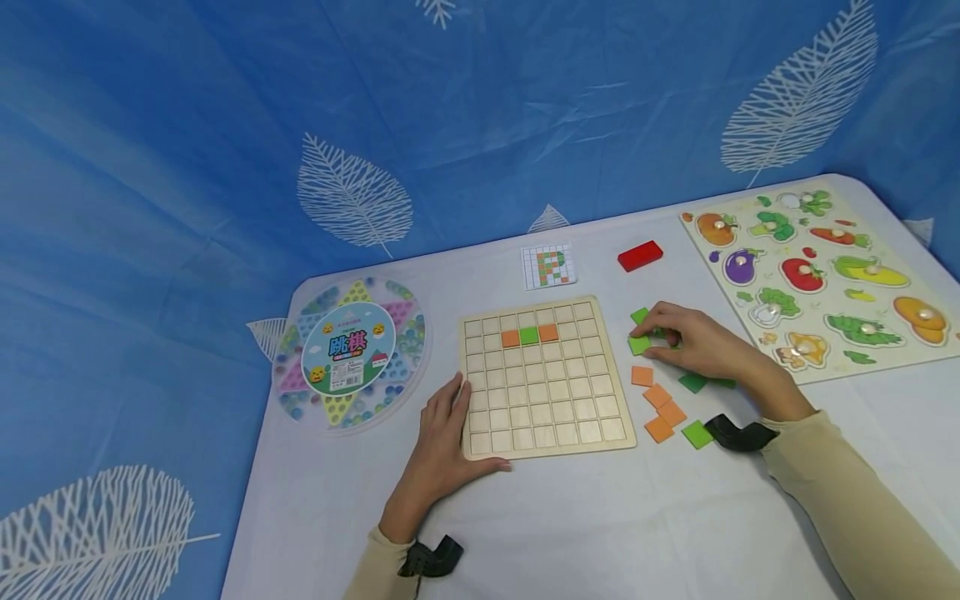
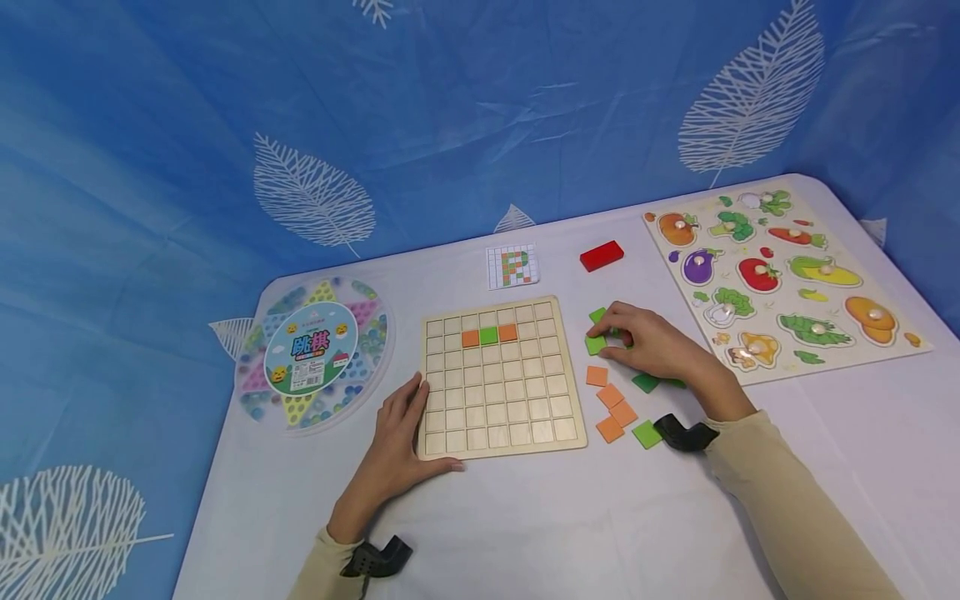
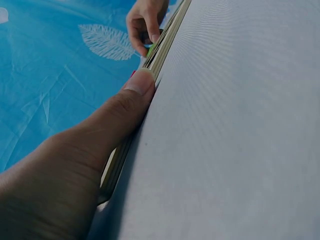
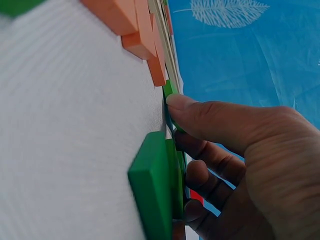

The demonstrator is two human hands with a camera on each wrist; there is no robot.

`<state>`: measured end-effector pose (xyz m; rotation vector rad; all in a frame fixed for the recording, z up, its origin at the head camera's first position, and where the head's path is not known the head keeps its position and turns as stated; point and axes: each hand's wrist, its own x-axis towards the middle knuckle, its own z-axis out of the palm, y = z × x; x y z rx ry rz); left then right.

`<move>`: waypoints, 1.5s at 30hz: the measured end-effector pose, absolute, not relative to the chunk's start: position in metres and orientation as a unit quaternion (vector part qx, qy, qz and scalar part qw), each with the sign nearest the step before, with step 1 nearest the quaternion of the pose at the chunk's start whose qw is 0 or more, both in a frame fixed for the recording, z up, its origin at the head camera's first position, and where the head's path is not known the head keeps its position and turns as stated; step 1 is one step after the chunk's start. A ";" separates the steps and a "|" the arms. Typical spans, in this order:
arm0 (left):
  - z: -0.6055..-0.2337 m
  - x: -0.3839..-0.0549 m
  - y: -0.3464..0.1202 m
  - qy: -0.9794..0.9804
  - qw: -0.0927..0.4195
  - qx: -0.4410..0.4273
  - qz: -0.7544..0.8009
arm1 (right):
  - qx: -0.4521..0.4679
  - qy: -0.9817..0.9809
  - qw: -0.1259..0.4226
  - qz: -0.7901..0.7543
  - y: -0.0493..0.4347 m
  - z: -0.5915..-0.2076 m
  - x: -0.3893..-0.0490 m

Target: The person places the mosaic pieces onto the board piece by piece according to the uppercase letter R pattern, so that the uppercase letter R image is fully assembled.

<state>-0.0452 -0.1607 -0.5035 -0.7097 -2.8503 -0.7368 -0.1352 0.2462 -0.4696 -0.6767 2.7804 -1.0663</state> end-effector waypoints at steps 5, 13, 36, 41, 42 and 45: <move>-0.504 -0.045 -0.160 -0.939 0.058 -0.236 -0.243 | -0.221 0.910 0.042 -0.347 0.246 -0.470 -0.134; -0.503 -0.045 -0.160 -0.939 0.056 -0.238 -0.243 | -0.222 0.913 0.042 -0.339 0.246 -0.470 -0.134; -0.503 -0.045 -0.160 -0.938 0.069 -0.242 -0.238 | -0.121 0.942 0.041 -0.310 0.265 -0.453 -0.137; -0.504 -0.045 -0.160 -0.938 0.069 -0.243 -0.237 | -0.115 0.944 0.052 -0.304 0.265 -0.456 -0.139; -0.504 -0.045 -0.160 -0.938 0.069 -0.243 -0.237 | -0.115 0.945 0.052 -0.303 0.265 -0.456 -0.140; -0.505 -0.045 -0.160 -0.938 0.066 -0.243 -0.237 | -0.117 0.945 0.054 -0.299 0.264 -0.456 -0.141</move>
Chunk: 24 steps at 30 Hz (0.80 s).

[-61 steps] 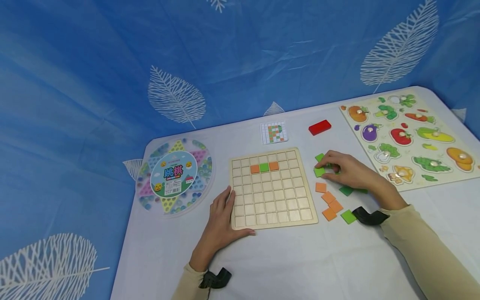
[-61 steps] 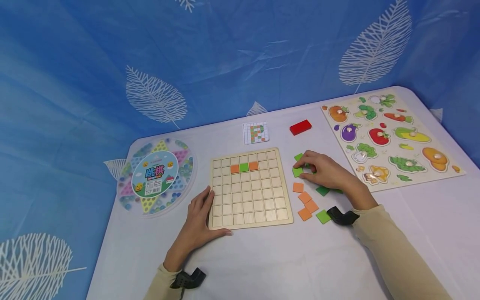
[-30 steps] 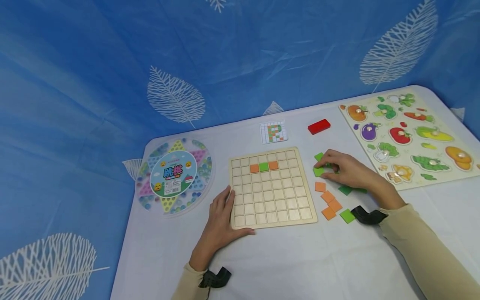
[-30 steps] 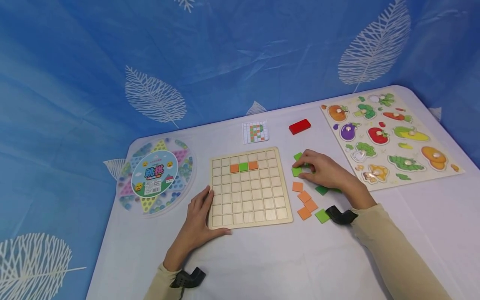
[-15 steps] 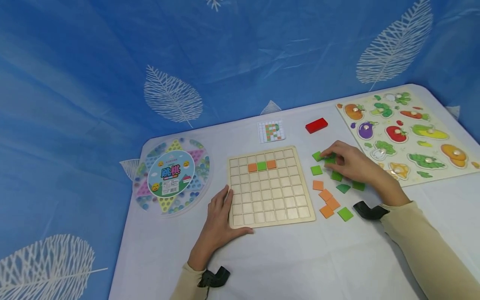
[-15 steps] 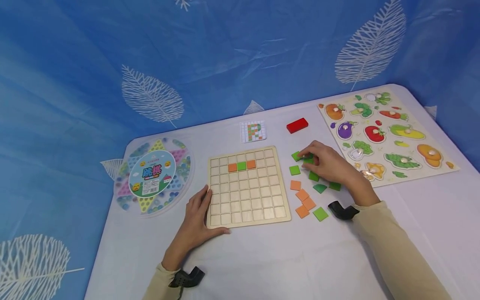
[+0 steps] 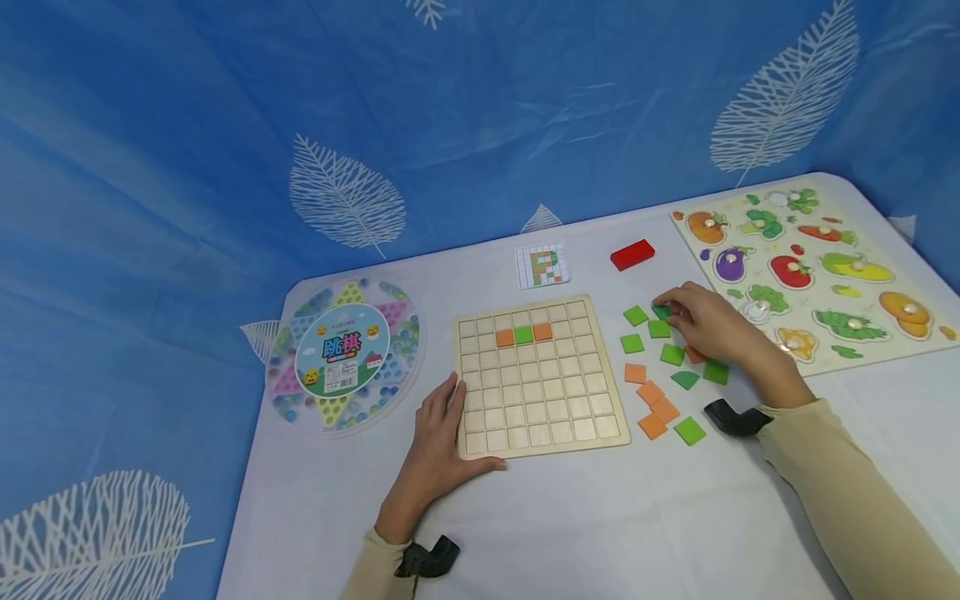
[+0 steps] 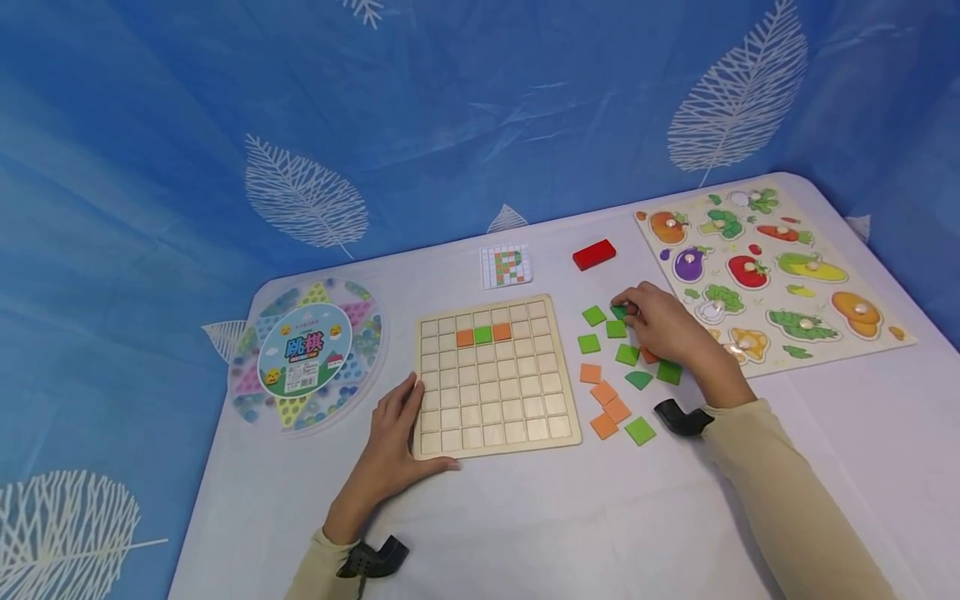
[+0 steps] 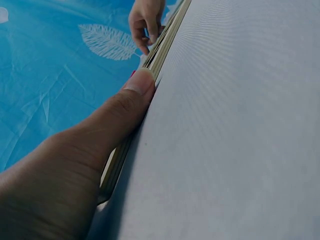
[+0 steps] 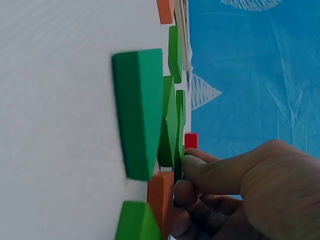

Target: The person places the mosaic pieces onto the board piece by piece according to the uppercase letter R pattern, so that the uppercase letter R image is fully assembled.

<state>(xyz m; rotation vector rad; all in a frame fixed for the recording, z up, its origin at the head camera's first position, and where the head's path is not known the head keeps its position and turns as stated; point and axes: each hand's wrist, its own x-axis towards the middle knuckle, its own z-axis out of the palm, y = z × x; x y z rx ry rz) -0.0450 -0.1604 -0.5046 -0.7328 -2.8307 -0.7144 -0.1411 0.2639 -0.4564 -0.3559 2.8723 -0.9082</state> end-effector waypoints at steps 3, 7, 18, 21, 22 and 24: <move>-0.505 -0.045 -0.161 -0.938 0.063 -0.242 -0.239 | -0.118 0.947 0.058 -0.295 0.263 -0.456 -0.143; -0.505 -0.045 -0.161 -0.937 0.061 -0.241 -0.244 | -0.105 0.950 0.066 -0.287 0.261 -0.456 -0.145; -0.504 -0.045 -0.161 -0.939 0.058 -0.236 -0.244 | -0.081 0.953 0.066 -0.283 0.257 -0.456 -0.149; -0.504 -0.045 -0.161 -0.940 0.056 -0.235 -0.240 | -0.087 0.954 0.047 -0.284 0.255 -0.455 -0.148; -0.504 -0.045 -0.161 -0.941 0.056 -0.234 -0.239 | -0.090 0.953 0.039 -0.286 0.255 -0.454 -0.148; -0.504 -0.045 -0.161 -0.941 0.057 -0.235 -0.237 | -0.100 0.952 0.022 -0.290 0.253 -0.454 -0.147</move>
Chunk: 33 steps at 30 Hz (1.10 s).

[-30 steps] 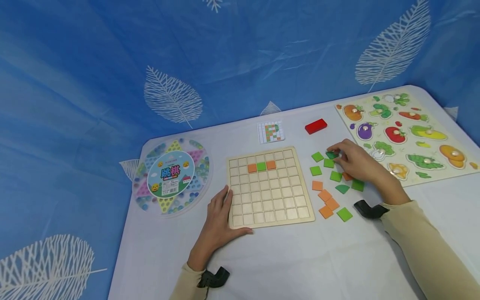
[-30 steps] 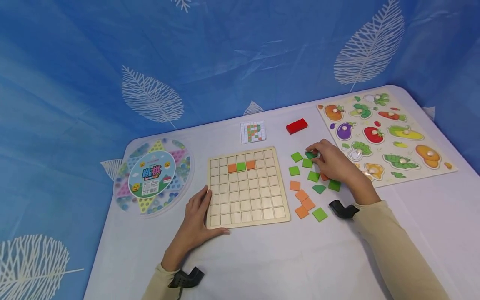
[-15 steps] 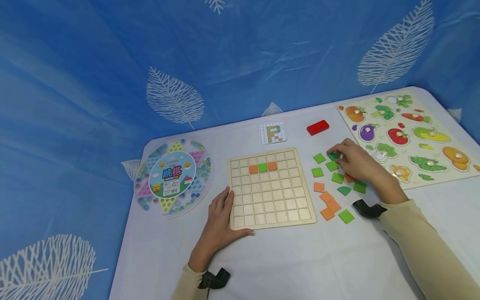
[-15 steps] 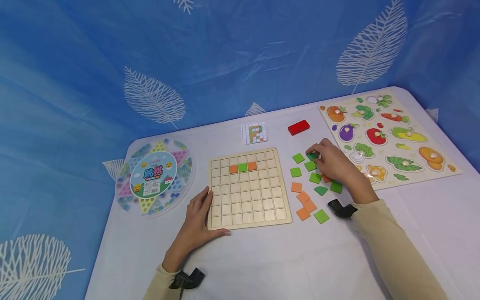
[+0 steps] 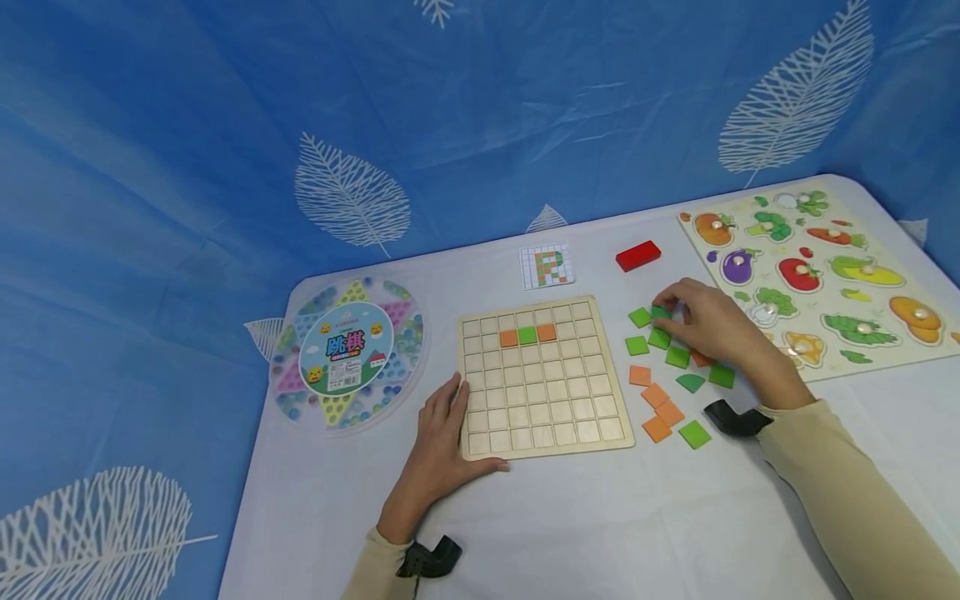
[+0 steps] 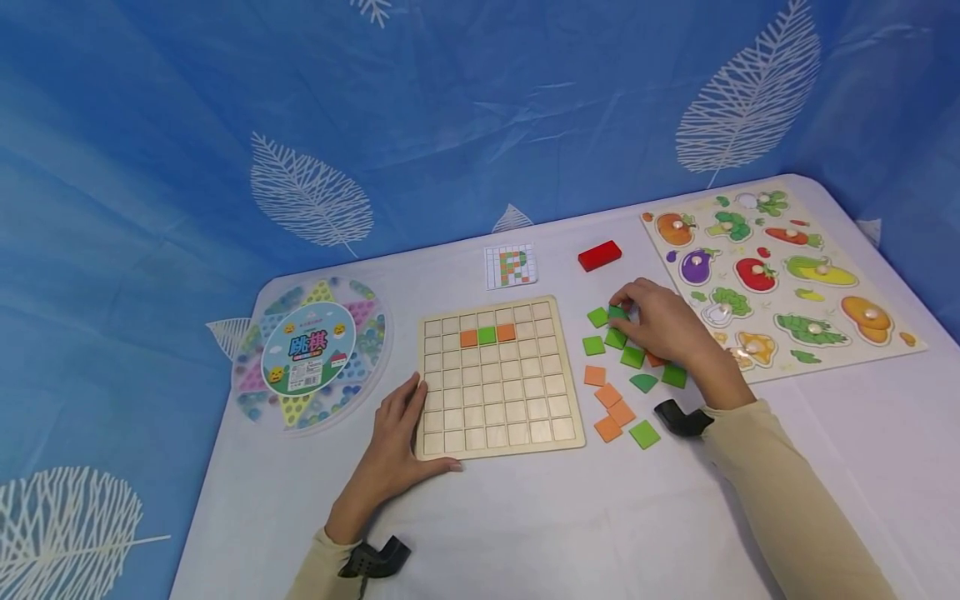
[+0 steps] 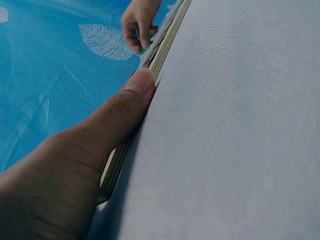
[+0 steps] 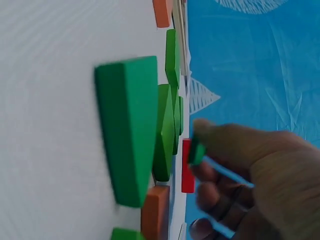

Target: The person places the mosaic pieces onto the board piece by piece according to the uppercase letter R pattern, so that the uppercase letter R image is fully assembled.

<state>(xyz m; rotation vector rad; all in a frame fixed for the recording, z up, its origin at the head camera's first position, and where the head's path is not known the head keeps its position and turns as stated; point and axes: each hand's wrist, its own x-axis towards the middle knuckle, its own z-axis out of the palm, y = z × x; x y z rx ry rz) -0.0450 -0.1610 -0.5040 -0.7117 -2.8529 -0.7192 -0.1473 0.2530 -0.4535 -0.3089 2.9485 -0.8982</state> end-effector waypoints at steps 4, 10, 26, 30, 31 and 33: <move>-0.504 -0.045 -0.161 -0.940 0.063 -0.238 -0.237 | -0.121 0.947 -0.006 -0.297 0.248 -0.452 -0.145; -0.504 -0.045 -0.161 -0.939 0.070 -0.241 -0.233 | -0.162 0.937 -0.033 -0.308 0.237 -0.450 -0.143; -0.506 -0.044 -0.162 -0.939 0.058 -0.237 -0.242 | -0.243 0.922 0.007 -0.301 0.165 -0.441 -0.160; -0.506 -0.043 -0.162 -0.940 0.058 -0.237 -0.237 | -0.241 0.926 0.017 -0.291 0.152 -0.446 -0.164; -0.506 -0.044 -0.162 -0.940 0.059 -0.237 -0.237 | -0.238 0.927 0.020 -0.290 0.151 -0.447 -0.165; -0.505 -0.044 -0.162 -0.940 0.062 -0.238 -0.235 | -0.233 0.928 0.024 -0.288 0.148 -0.449 -0.167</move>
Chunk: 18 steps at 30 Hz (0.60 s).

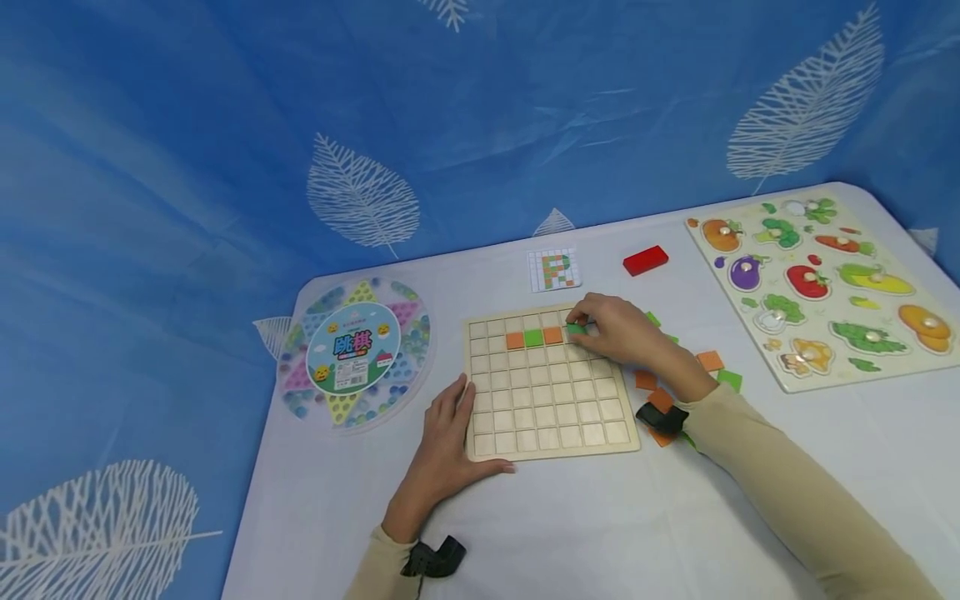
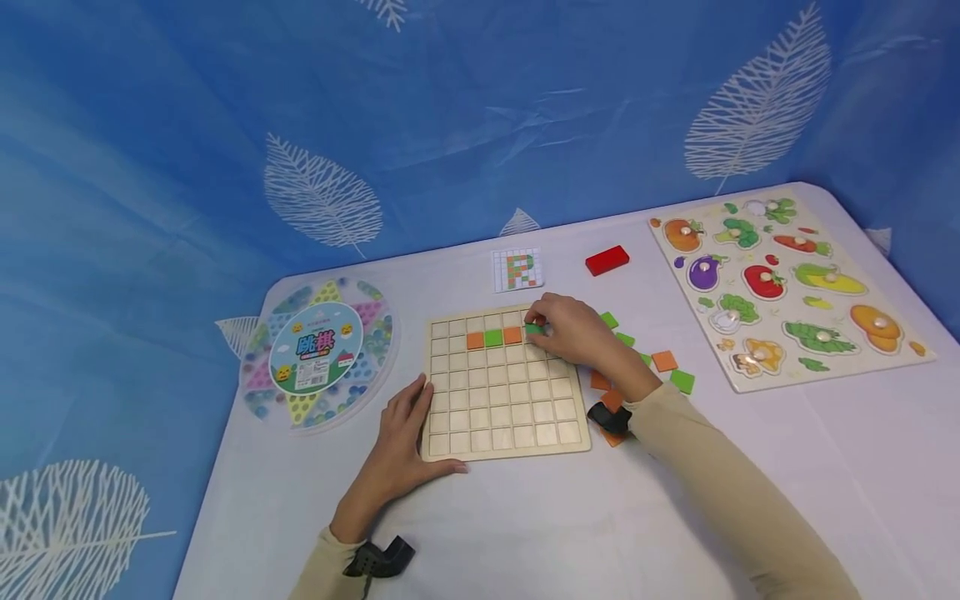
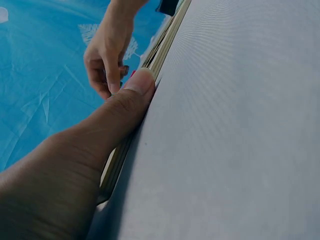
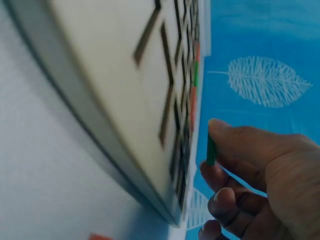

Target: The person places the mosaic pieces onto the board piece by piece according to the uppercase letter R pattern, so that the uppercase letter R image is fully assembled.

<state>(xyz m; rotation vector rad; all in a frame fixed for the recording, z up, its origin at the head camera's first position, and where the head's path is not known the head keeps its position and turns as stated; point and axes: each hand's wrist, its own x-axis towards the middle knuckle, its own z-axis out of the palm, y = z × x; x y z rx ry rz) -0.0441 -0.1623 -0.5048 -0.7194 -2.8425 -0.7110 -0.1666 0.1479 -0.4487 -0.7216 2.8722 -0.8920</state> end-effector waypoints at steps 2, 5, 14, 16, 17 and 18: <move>-0.505 -0.044 -0.162 -0.940 0.063 -0.237 -0.235 | -0.231 0.928 0.031 -0.289 0.147 -0.451 -0.168; -0.505 -0.045 -0.162 -0.941 0.063 -0.237 -0.233 | -0.230 0.928 0.036 -0.290 0.146 -0.454 -0.169; -0.502 -0.045 -0.161 -0.944 0.054 -0.230 -0.233 | -0.231 0.927 0.040 -0.294 0.145 -0.458 -0.172; -0.501 -0.045 -0.161 -0.944 0.053 -0.229 -0.230 | -0.233 0.925 0.040 -0.297 0.144 -0.458 -0.173; -0.501 -0.044 -0.161 -0.945 0.053 -0.229 -0.229 | -0.233 0.924 0.040 -0.299 0.144 -0.458 -0.173; -0.501 -0.044 -0.161 -0.945 0.052 -0.228 -0.228 | -0.234 0.924 0.040 -0.301 0.143 -0.458 -0.173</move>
